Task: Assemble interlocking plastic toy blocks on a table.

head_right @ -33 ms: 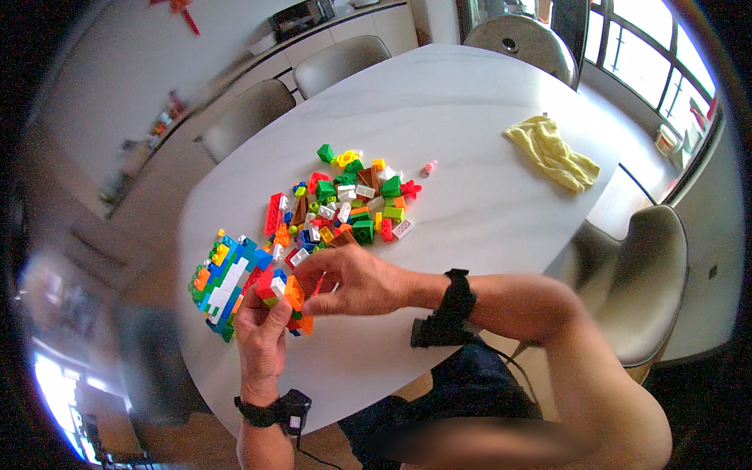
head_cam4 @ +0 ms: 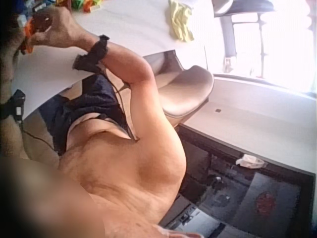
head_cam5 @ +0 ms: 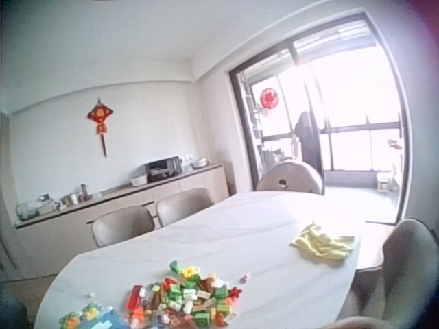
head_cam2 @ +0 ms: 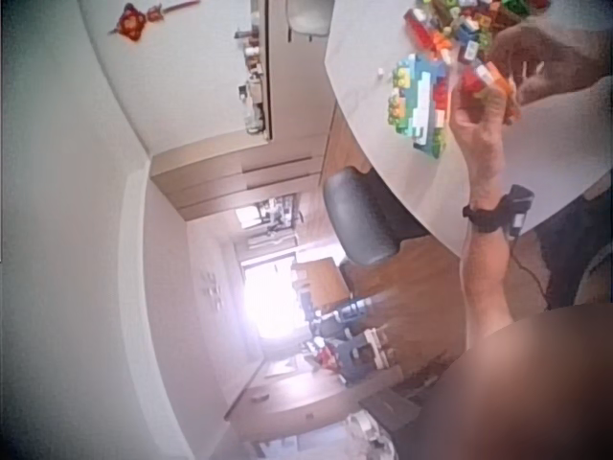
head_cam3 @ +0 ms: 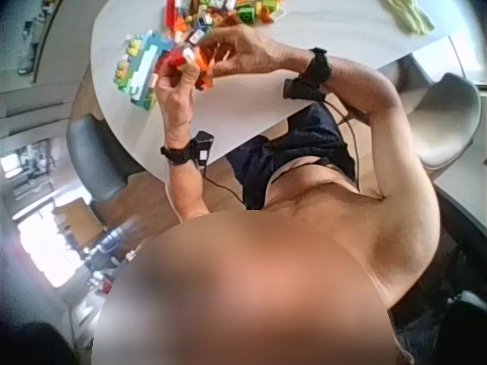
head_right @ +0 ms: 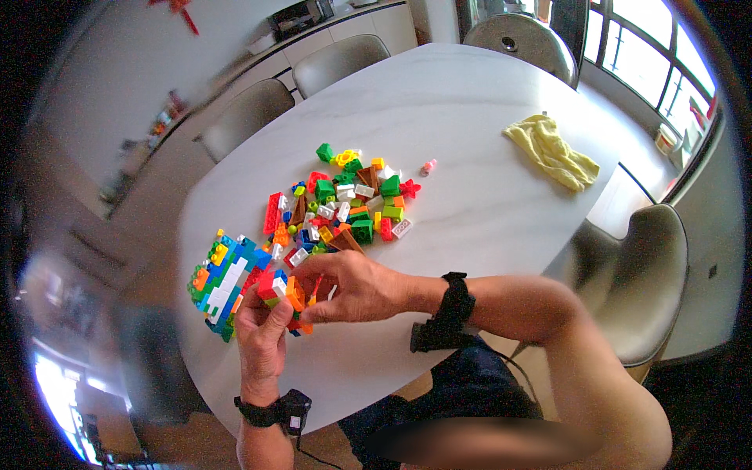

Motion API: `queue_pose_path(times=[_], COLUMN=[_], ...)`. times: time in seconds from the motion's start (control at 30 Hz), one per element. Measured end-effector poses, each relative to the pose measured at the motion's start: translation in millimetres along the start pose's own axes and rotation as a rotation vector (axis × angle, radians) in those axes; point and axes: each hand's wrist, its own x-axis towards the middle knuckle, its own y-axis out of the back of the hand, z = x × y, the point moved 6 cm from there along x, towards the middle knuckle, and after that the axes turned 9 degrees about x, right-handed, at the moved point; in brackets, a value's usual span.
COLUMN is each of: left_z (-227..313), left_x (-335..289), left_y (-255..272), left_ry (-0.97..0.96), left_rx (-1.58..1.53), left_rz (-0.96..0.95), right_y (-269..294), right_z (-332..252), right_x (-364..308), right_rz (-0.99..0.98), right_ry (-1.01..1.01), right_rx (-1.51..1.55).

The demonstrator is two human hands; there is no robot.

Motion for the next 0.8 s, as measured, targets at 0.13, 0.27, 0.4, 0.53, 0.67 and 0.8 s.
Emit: queue_pose_path(times=[0.13, 0.27, 0.4, 0.53, 0.67, 0.8], left_z=[1, -6, -4, 0, -7, -3], left_x=[-2, -3, -1, -1, -2, 1], left_y=[-4, -2, -4, -8, -1, 5], left_ry=[0.054, 0.103, 0.086, 0.071, 0.096, 0.053], left_rx=[0.078, 0.112, 0.104, 0.106, 0.113, -0.014], left_rz=[-0.04, -0.068, -0.084, -0.08, -0.072, -0.04], right_y=[-2, -2, -3, -2, -2, 3], right_z=[1, 5, 4, 5, 1, 5], right_x=[0, 0, 2, 1, 1, 0], right_rz=[-0.004, 0.008, -0.032, -0.027, -0.043, -0.013], right_ry=[-0.028, 0.009, -0.1, -0.103, -0.128, -0.069], right_rx=[-0.035, -0.007, -0.082, -0.065, -0.049, 0.127])
